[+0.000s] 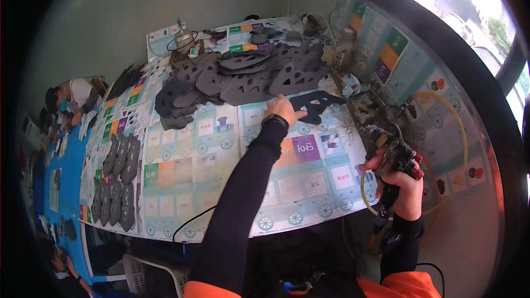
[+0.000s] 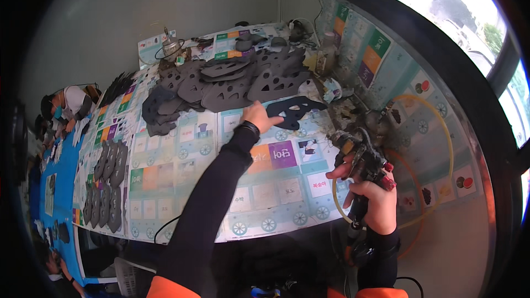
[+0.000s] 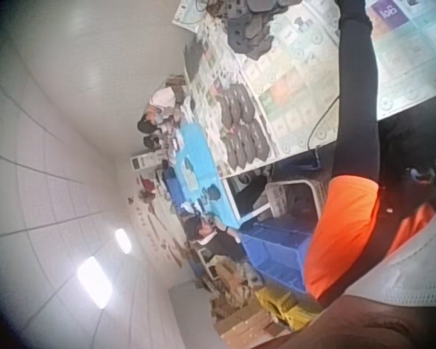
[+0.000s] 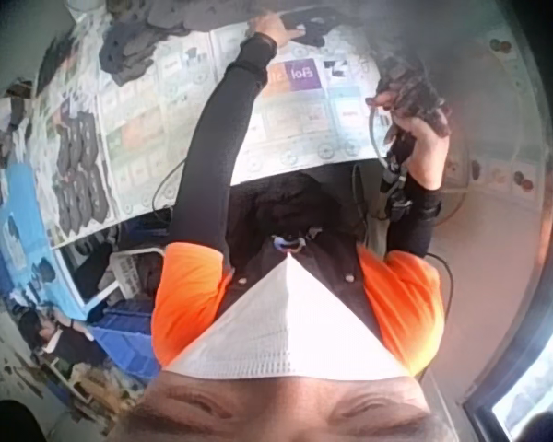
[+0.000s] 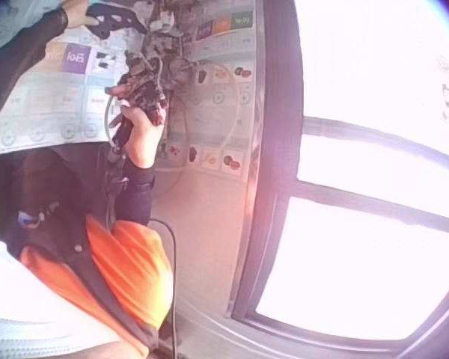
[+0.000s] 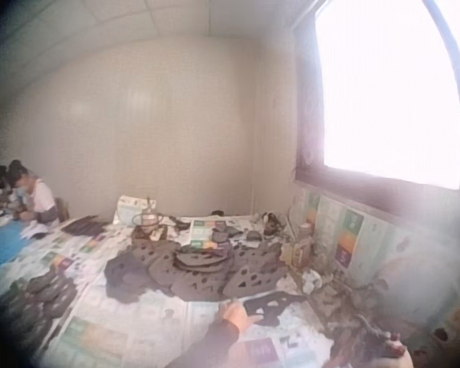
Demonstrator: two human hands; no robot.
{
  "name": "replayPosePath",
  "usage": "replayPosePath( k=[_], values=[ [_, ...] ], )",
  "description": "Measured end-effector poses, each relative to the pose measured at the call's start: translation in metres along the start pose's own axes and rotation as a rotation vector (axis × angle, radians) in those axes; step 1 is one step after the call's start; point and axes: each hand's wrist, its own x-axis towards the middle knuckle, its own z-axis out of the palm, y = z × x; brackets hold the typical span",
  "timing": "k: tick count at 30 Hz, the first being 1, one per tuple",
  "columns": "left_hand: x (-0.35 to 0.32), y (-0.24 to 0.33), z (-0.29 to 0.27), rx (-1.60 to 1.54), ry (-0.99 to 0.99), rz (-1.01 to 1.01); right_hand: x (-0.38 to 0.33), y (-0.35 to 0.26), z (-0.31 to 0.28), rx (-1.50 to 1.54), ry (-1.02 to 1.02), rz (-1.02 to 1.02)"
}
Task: Applying adhesive to grey shoe upper components using a handheld glue gun.
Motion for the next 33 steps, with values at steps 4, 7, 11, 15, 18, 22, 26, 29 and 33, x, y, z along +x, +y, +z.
replayPosePath(
  k=[4, 7, 11, 15, 18, 22, 26, 29, 33],
  values=[
    [0.018, 0.025, 0.021, -0.061, -0.080, -0.173, -0.009, -0.006, -0.015, -0.021, -0.005, -0.023],
    [0.002, 0.037, -0.013, -0.137, 0.301, 0.186, -0.014, -0.010, -0.021, -0.006, 0.033, -0.036],
    [-0.091, 0.018, -0.099, 0.019, 0.552, 0.428, -0.013, -0.010, -0.020, 0.016, 0.049, -0.054],
    [-0.237, -0.026, -0.114, 0.133, 0.563, 0.454, 0.003, -0.009, 0.003, 0.099, -0.059, 0.009],
    [-0.291, -0.054, -0.080, 0.178, 0.482, 0.455, 0.020, -0.008, 0.037, 0.123, -0.178, 0.031],
    [-0.322, -0.084, -0.041, 0.129, 0.313, 0.375, 0.040, 0.001, 0.085, -0.005, -0.424, 0.112],
    [-0.331, -0.108, -0.031, -0.151, 0.338, 0.558, 0.044, 0.014, 0.106, -0.228, -0.588, 0.420],
    [-0.334, -0.119, -0.031, -0.127, 0.507, 0.585, 0.038, 0.026, 0.105, -0.341, -0.635, 0.603],
    [-0.334, -0.130, -0.029, -0.188, 0.381, 0.571, 0.024, 0.043, 0.105, -0.424, -0.649, 0.864]
  ],
)
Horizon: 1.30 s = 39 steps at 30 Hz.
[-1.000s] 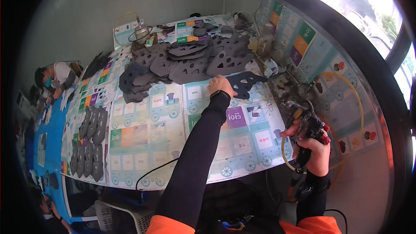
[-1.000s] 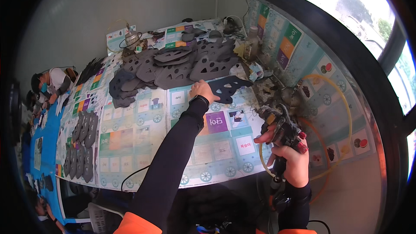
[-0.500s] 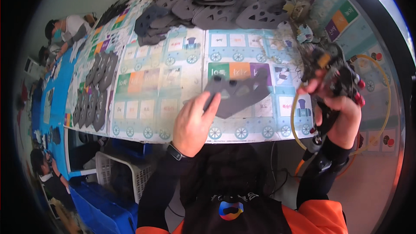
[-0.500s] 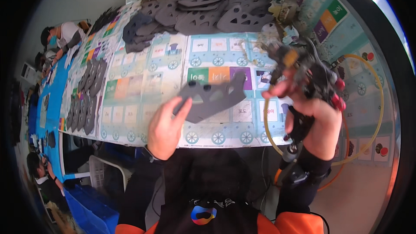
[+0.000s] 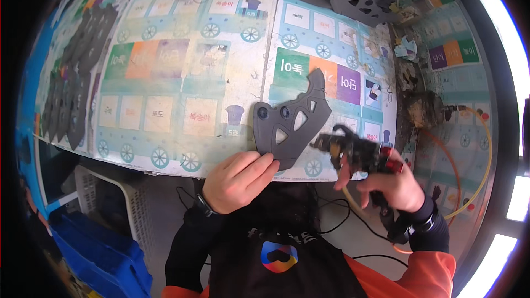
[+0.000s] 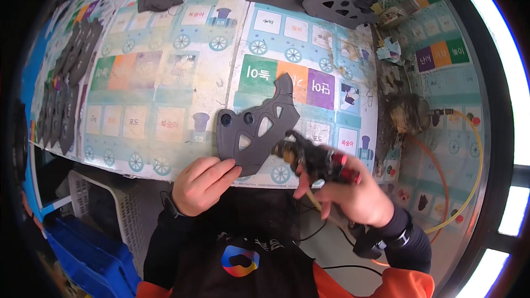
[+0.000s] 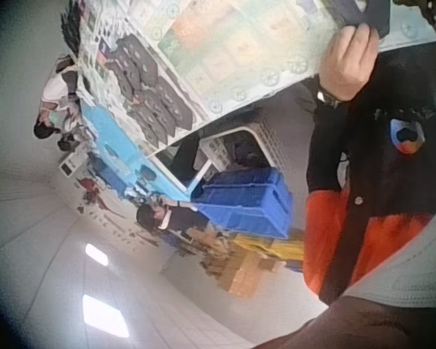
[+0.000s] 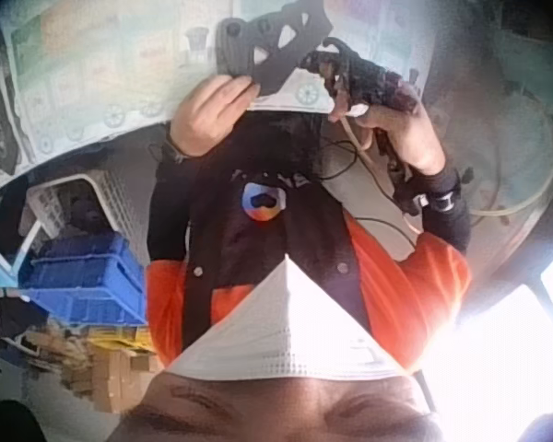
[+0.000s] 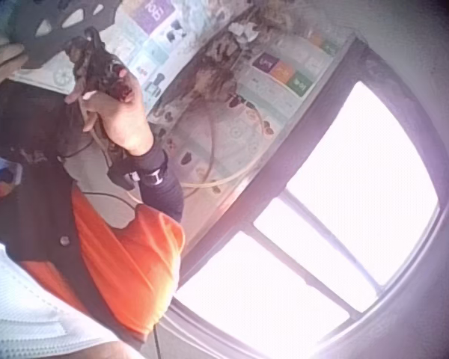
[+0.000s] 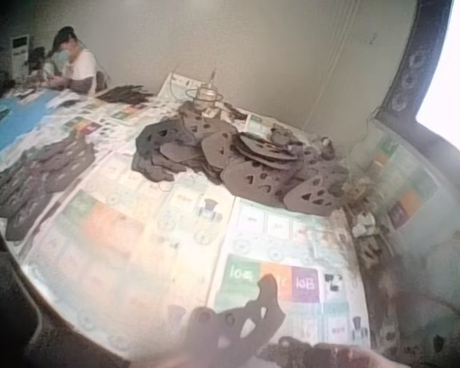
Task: Applying adhesive to grey shoe upper components using a handheld glue gun.
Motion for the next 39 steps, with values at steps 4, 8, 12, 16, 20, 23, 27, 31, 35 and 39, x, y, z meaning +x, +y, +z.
replayPosePath(
  k=[4, 8, 12, 16, 20, 23, 27, 31, 35, 39],
  values=[
    [-0.005, -0.008, 0.000, -0.084, -0.008, 0.009, 0.009, 0.006, 0.014, -0.005, -0.057, 0.083],
    [-0.009, -0.013, 0.002, -0.071, -0.021, 0.047, 0.022, 0.003, 0.025, -0.105, -0.087, 0.131],
    [-0.013, -0.014, 0.003, -0.063, 0.009, 0.030, 0.032, 0.000, 0.032, -0.207, -0.105, 0.174],
    [-0.015, -0.016, 0.002, -0.071, -0.017, 0.019, 0.037, -0.001, 0.037, -0.217, -0.085, 0.233],
    [-0.016, -0.017, 0.002, -0.089, -0.022, 0.022, 0.037, -0.002, 0.040, -0.205, -0.037, 0.221],
    [-0.016, -0.016, 0.002, -0.096, -0.019, 0.020, 0.039, -0.003, 0.042, -0.205, -0.039, 0.216],
    [-0.015, -0.015, 0.001, -0.109, -0.017, 0.009, 0.040, -0.002, 0.041, -0.227, -0.049, 0.207],
    [-0.015, -0.014, 0.001, -0.105, -0.025, 0.005, 0.038, -0.002, 0.037, -0.202, -0.062, 0.185],
    [-0.015, -0.015, 0.006, -0.109, 0.005, 0.004, 0.035, -0.003, 0.031, -0.132, 0.007, 0.220],
    [-0.016, -0.015, 0.007, -0.120, -0.001, -0.001, 0.034, -0.003, 0.025, -0.102, 0.036, 0.203]
  ],
)
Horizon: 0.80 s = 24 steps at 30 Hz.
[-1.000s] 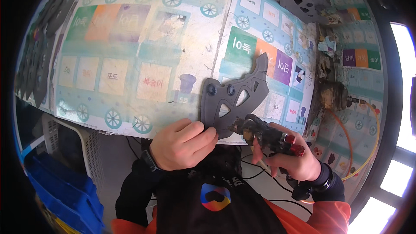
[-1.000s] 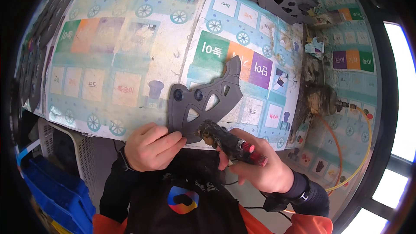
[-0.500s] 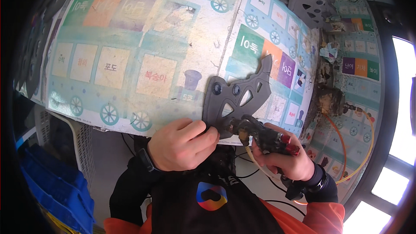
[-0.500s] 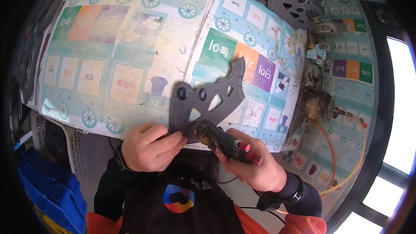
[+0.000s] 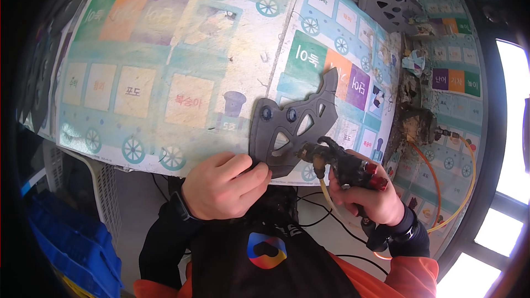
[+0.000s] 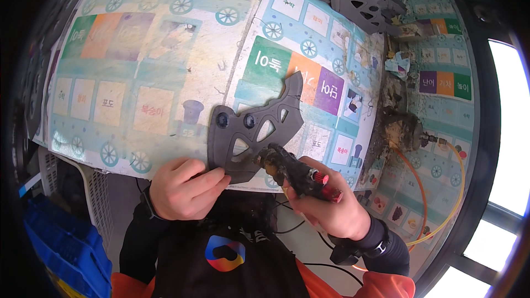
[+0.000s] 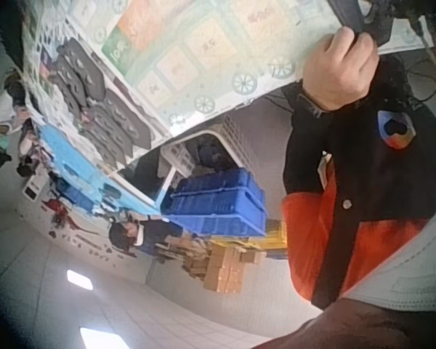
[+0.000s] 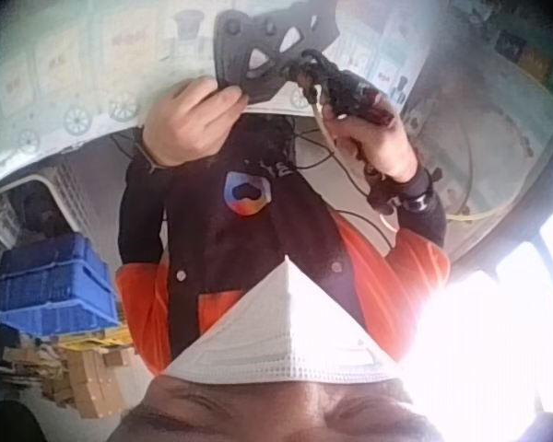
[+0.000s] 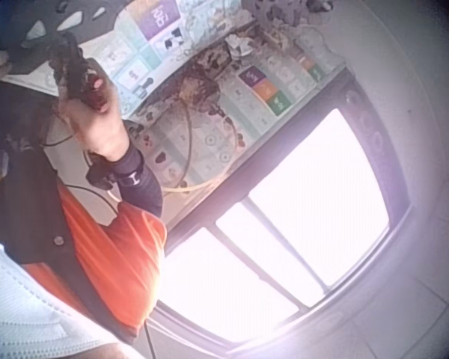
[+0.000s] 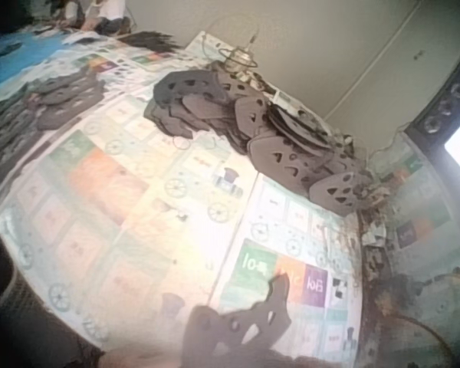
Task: Applying adhesive to grey shoe upper components using a handheld glue gun.
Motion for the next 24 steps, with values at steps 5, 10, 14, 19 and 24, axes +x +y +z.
replayPosePath(
  k=[5, 10, 14, 19, 24],
  values=[
    [0.000, 0.001, 0.000, -0.017, -0.001, -0.025, -0.001, 0.003, -0.006, -0.001, 0.046, -0.039],
    [0.002, 0.001, -0.001, -0.018, -0.006, -0.027, -0.003, 0.003, -0.014, 0.012, 0.098, -0.052],
    [0.003, 0.001, -0.002, -0.038, -0.007, -0.045, -0.004, 0.002, -0.020, 0.022, 0.125, -0.040],
    [0.007, 0.003, -0.003, -0.037, -0.001, -0.056, -0.003, 0.004, -0.026, 0.054, 0.161, -0.059],
    [0.010, 0.002, -0.004, -0.042, 0.015, -0.055, -0.002, 0.006, -0.031, 0.041, 0.199, -0.106]
  ],
)
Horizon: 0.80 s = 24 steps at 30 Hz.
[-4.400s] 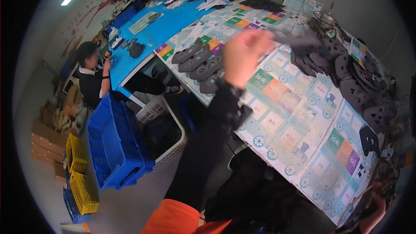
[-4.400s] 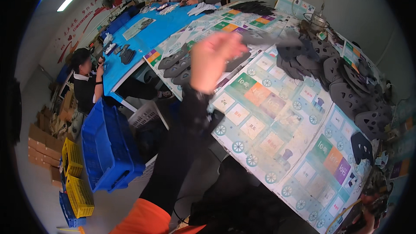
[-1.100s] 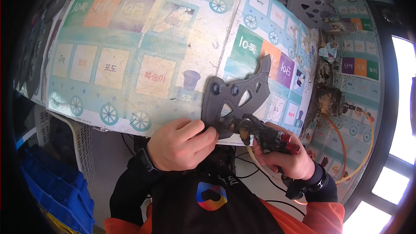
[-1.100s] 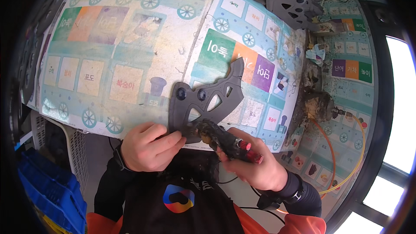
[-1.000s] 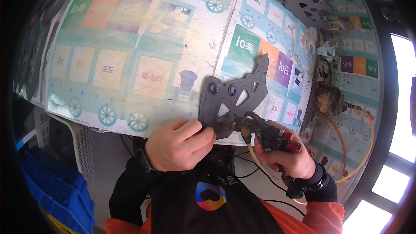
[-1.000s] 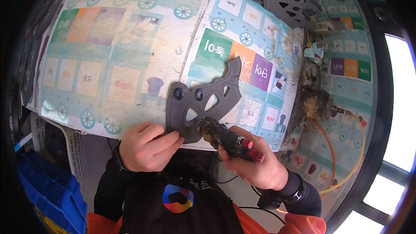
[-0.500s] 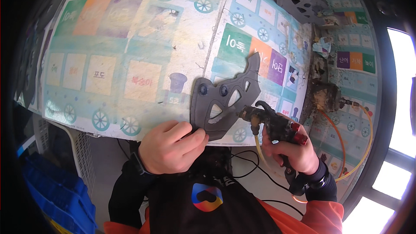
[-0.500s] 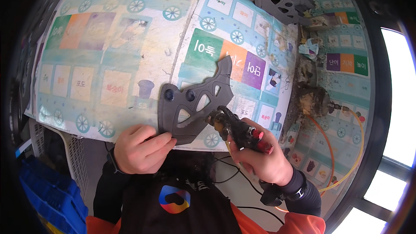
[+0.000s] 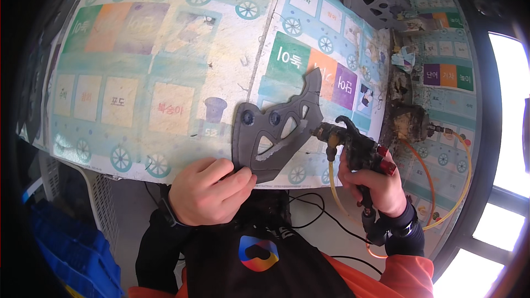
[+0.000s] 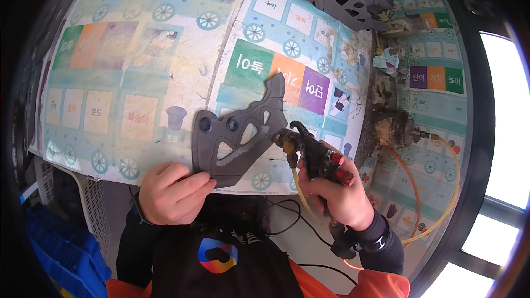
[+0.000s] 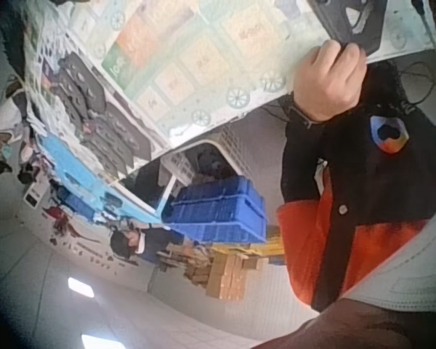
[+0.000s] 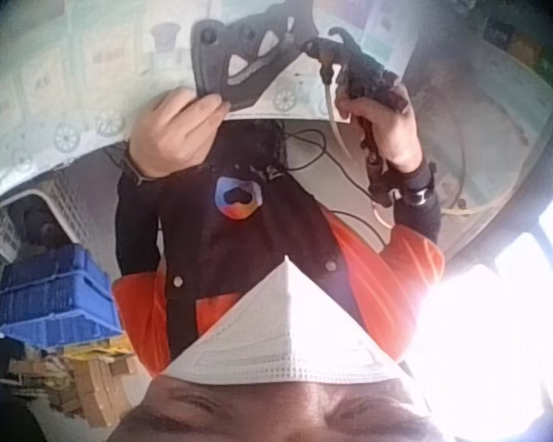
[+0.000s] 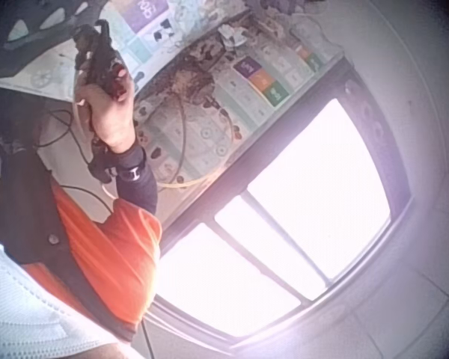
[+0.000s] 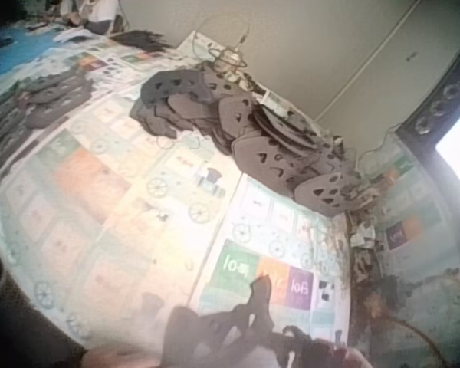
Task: Applying adhesive to grey shoe upper components using a handheld glue gun.
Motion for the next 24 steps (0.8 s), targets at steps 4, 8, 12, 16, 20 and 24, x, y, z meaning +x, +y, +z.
replayPosePath(
  k=[4, 8, 12, 16, 20, 24],
  values=[
    [0.001, 0.000, 0.000, 0.001, 0.005, -0.004, 0.003, 0.001, -0.004, -0.019, 0.040, -0.005],
    [0.001, 0.000, -0.001, -0.002, -0.003, -0.003, 0.007, 0.001, -0.007, -0.010, 0.054, -0.064],
    [0.002, 0.000, -0.002, 0.006, -0.003, -0.005, 0.010, -0.005, -0.003, 0.012, 0.066, -0.085],
    [0.003, 0.000, -0.002, -0.002, -0.002, -0.014, 0.011, -0.011, 0.008, -0.053, 0.110, -0.123],
    [0.002, 0.001, -0.002, -0.011, 0.012, -0.028, 0.012, -0.015, 0.014, -0.083, 0.107, -0.115],
    [0.002, 0.000, -0.001, -0.019, 0.025, -0.031, 0.013, -0.014, 0.009, 0.010, 0.025, -0.035]
  ],
)
